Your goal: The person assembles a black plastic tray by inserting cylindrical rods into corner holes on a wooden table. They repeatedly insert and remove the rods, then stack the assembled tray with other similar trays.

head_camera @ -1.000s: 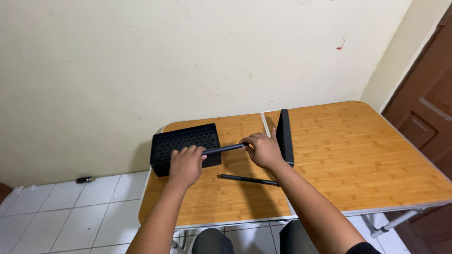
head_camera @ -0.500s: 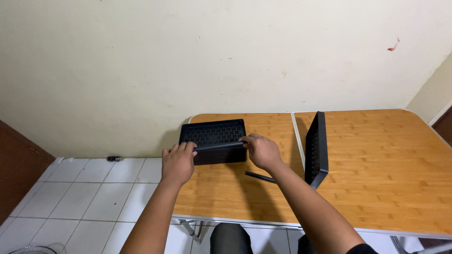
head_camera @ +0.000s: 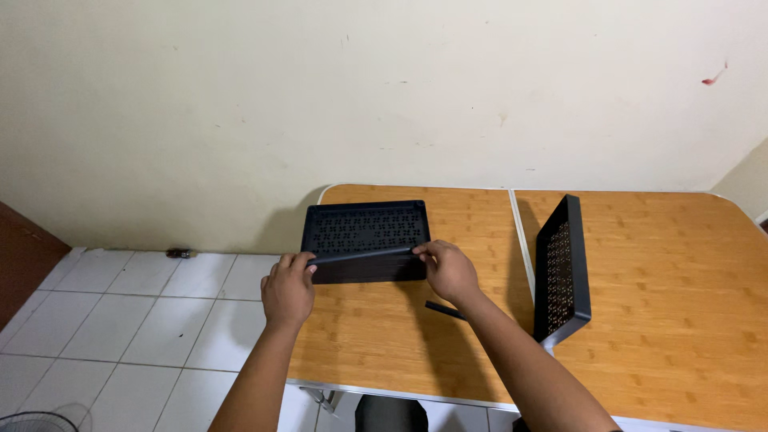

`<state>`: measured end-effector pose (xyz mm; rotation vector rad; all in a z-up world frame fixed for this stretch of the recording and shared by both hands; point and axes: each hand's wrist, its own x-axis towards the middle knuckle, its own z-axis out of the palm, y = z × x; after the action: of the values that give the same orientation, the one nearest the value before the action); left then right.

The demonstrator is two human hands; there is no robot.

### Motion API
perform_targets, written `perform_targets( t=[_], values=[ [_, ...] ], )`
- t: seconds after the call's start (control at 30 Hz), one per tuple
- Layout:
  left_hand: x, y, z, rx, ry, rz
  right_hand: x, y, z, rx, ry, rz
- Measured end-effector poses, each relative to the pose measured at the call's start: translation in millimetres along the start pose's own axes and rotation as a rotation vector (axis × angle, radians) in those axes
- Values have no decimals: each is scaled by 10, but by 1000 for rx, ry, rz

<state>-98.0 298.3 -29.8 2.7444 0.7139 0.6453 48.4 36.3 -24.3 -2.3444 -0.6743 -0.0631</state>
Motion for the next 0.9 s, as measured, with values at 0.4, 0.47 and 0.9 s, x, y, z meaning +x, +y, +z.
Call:
perform_targets(
  t=[0.4, 0.47, 0.9],
  values=[
    [325, -98, 295, -13, 16, 36, 324, -31, 232, -62, -29, -125],
    [356, -84, 327, 16, -7, 26, 342, 7, 288, -57, -3, -163],
    [450, -63, 520, 61, -161, -47, 409, 157, 514, -130, 102, -193]
  ],
)
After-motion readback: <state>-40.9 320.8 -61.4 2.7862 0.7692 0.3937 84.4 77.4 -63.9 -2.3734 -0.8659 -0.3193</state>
